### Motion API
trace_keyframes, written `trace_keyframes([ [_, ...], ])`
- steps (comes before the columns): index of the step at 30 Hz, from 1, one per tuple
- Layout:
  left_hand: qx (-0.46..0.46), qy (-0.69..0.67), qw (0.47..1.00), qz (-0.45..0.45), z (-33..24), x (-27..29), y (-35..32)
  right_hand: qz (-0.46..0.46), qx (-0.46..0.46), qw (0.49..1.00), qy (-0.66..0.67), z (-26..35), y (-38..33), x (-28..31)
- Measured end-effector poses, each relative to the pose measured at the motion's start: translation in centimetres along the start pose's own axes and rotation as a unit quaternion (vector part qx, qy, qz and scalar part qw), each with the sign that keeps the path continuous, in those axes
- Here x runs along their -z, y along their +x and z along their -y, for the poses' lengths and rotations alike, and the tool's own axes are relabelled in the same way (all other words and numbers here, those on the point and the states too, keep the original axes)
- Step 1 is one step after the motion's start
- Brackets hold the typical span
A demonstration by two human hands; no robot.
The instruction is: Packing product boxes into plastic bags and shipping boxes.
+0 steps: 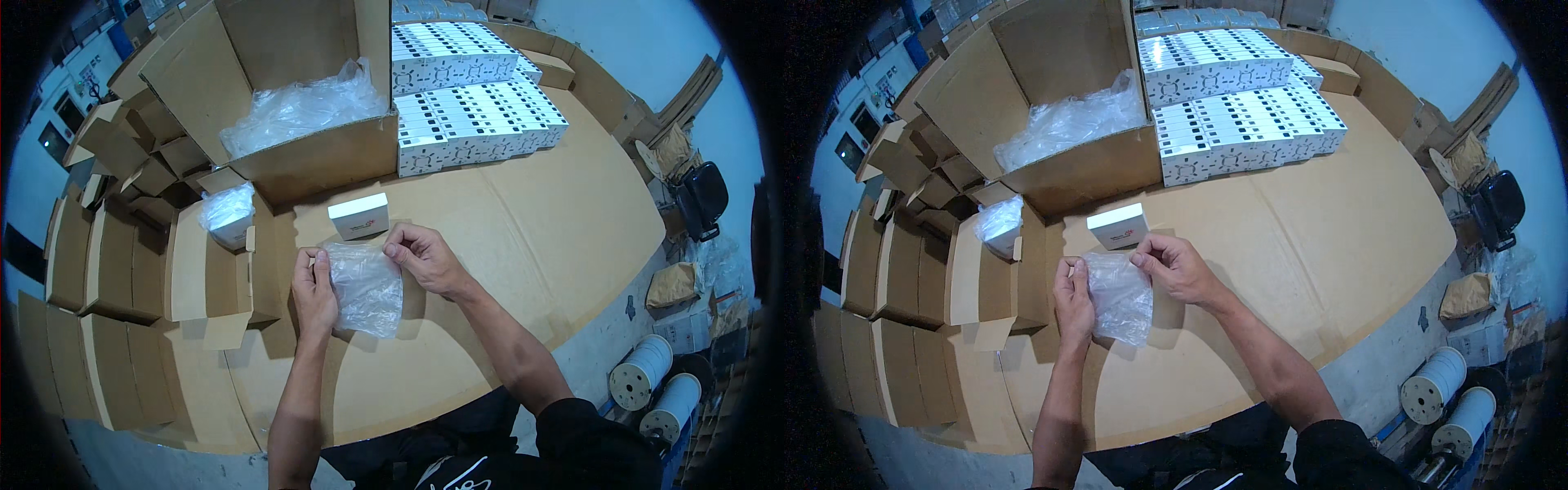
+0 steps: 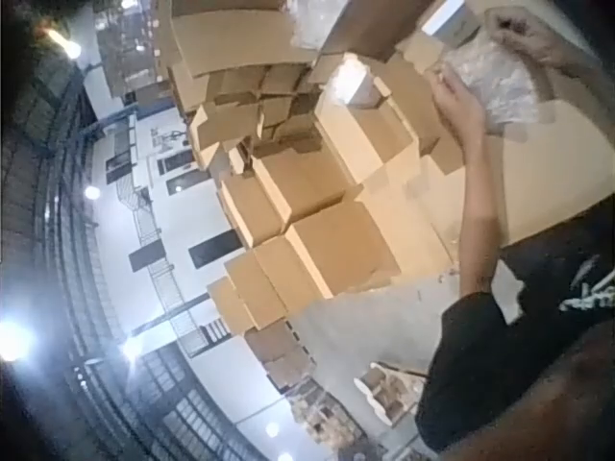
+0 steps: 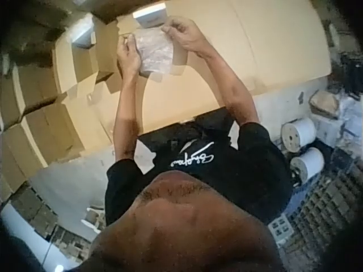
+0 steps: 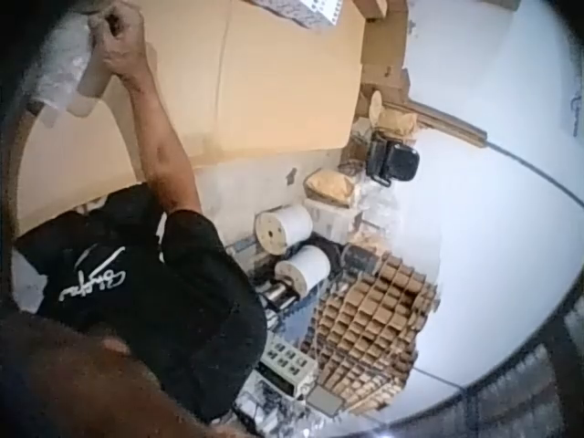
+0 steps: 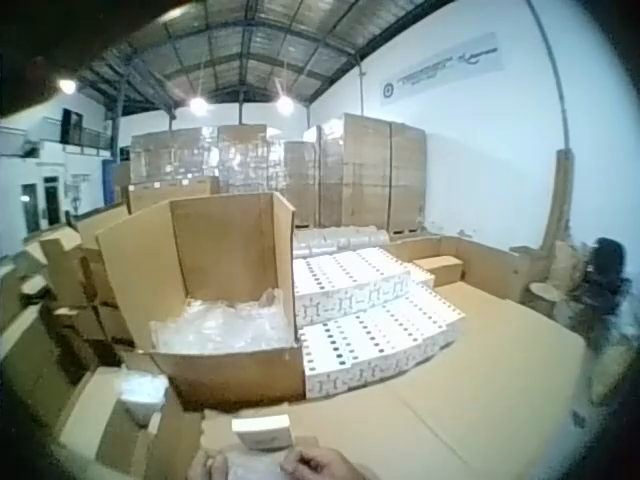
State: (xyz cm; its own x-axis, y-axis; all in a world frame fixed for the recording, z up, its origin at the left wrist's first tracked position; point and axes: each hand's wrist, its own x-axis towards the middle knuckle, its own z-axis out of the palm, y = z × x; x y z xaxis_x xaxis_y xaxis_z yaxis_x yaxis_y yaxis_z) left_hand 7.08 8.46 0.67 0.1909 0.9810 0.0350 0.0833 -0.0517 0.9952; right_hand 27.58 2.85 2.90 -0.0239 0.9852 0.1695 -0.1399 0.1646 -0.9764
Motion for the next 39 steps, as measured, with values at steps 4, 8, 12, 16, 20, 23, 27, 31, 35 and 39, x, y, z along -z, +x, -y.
trace_keyframes([
  [4, -0.041, 0.008, 0.999, -0.018, 0.7, 0.0, 0.0, -0.005, 0.014, 1.0, 0.004, -0.4, 0.2, -0.2],
  [8, -0.122, -0.002, 0.992, -0.016, -2.2, -0.2, -1.1, 0.01, 0.002, 0.999, 0.039, -0.4, 0.2, 0.1],
  [12, -0.33, 0.205, 0.919, 0.069, -4.1, 0.6, -0.2, 0.06, -0.001, 0.997, 0.055, -0.3, 0.1, 0.1],
  [16, -0.318, 0.236, 0.909, 0.13, -4.5, 0.5, 0.0, 0.071, 0.01, 0.997, 0.023, -0.1, 0.3, -0.3],
  [20, -0.228, 0.122, 0.948, 0.186, -3.1, 1.4, 0.7, 0.057, -0.004, 0.998, 0.014, -0.2, 0.4, 0.1],
  [23, -0.135, 0.034, 0.971, 0.193, -2.8, 2.5, 1.1, 0.037, -0.01, 0.999, 0.022, -0.6, 0.5, 1.3],
  [27, -0.056, -0.003, 0.985, 0.162, -2.2, 2.8, 0.4, -0.014, 0.087, 0.996, -0.017, -0.9, 0.8, 0.1],
  [31, -0.045, -0.034, 0.997, 0.055, -2.7, 1.5, -0.1, -0.138, 0.088, 0.986, 0.031, -0.9, -0.2, -2.7],
  [35, -0.08, -0.042, 0.996, 0.006, -1.7, 2.2, 0.0, -0.192, -0.001, 0.977, -0.095, -2.5, -0.8, -4.4],
  [39, -0.195, -0.025, 0.977, -0.087, -1.9, -0.2, -0.4, -0.192, -0.005, 0.967, -0.168, -2.7, -0.7, -4.4],
])
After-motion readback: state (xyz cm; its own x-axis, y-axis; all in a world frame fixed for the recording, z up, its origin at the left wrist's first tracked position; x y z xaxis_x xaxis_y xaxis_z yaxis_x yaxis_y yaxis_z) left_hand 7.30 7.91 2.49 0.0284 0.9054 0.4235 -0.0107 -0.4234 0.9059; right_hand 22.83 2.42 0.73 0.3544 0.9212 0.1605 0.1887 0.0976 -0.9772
